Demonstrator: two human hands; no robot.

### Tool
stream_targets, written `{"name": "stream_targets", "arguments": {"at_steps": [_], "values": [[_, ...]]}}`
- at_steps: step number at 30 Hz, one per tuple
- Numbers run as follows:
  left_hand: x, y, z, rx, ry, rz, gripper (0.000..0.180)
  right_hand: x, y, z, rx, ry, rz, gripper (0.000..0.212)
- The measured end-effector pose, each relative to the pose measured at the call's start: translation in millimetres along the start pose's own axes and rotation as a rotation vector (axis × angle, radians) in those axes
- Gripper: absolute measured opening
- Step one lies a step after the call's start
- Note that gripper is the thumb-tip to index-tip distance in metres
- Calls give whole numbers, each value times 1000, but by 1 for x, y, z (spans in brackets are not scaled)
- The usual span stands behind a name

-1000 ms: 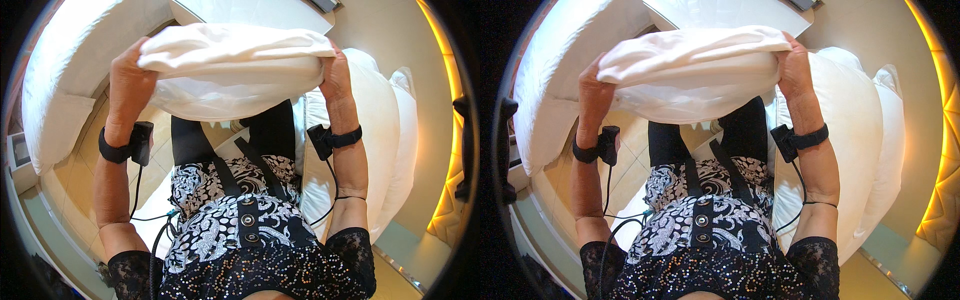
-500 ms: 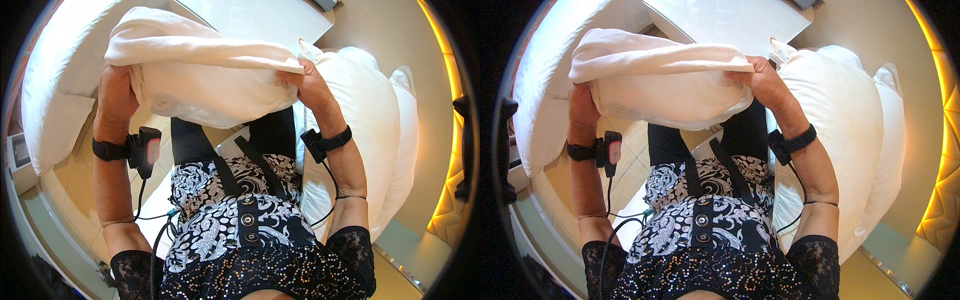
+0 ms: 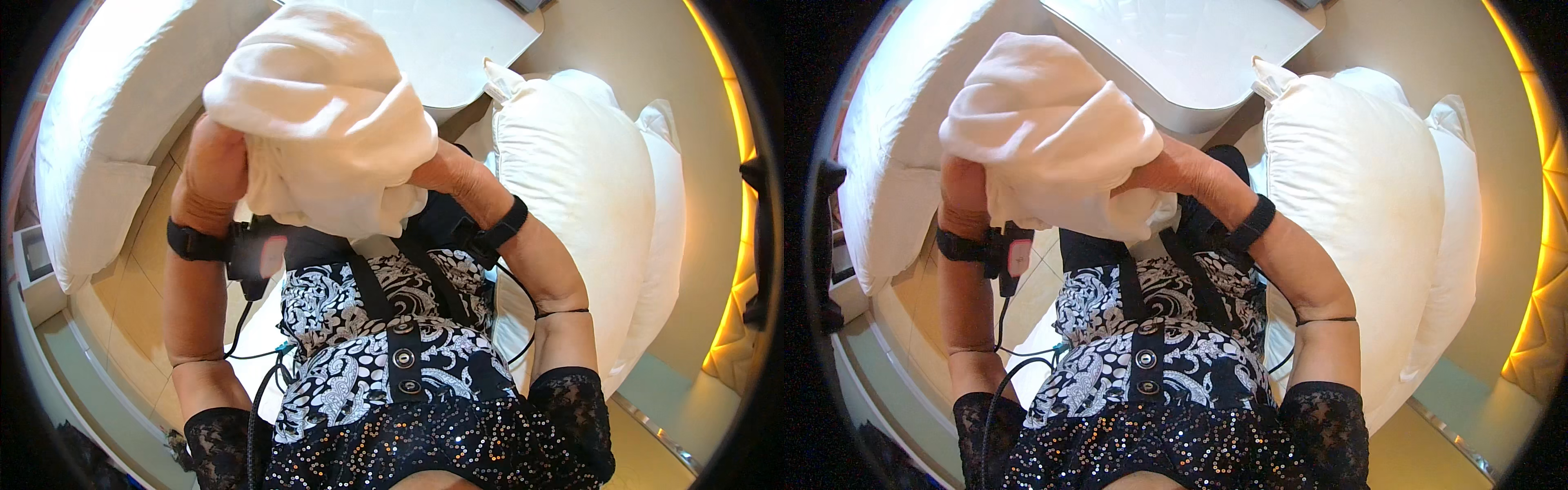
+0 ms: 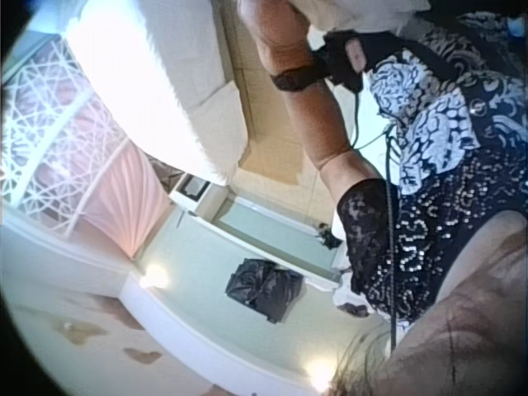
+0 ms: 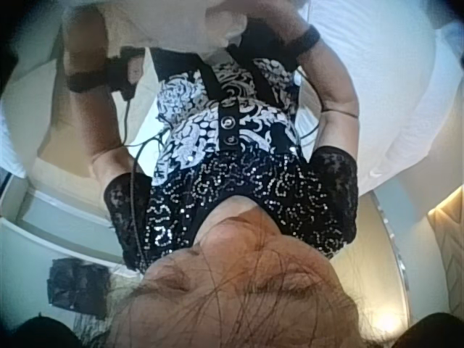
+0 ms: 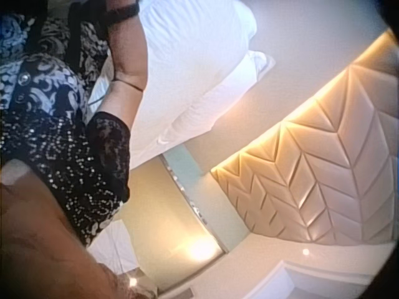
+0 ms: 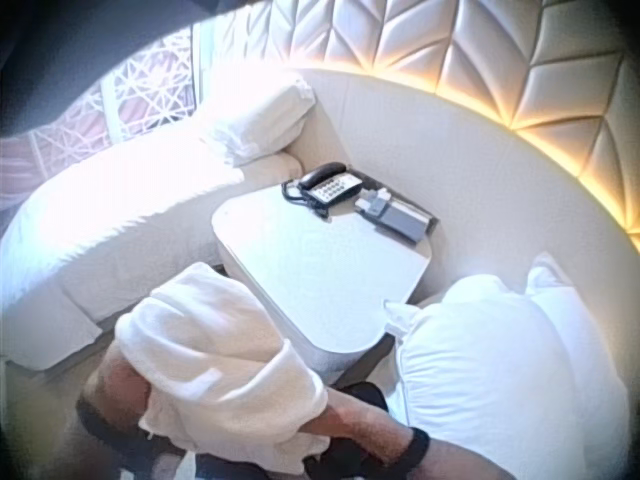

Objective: The person inserts a white pillow into a white pillowcase on a bed. They open the pillowcase, insert the pillow, adjust the fabric, and smooth the pillowcase over the pillow.

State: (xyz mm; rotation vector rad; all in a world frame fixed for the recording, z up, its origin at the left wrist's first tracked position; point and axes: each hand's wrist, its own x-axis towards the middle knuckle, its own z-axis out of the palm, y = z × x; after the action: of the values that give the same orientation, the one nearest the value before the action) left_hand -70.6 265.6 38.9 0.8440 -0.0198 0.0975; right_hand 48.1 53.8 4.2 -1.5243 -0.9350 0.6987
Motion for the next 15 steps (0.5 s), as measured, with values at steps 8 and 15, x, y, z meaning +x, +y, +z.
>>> {"name": "stream_targets", "arguments": {"at_steps": [8,15], "values": [[-1,23,-23,1338,314,250,33,10,-8,-71,-397,448,-184,16],[14,22,6,928,-98,0,28,-9,-21,-87,322,312,-104,21]]}}
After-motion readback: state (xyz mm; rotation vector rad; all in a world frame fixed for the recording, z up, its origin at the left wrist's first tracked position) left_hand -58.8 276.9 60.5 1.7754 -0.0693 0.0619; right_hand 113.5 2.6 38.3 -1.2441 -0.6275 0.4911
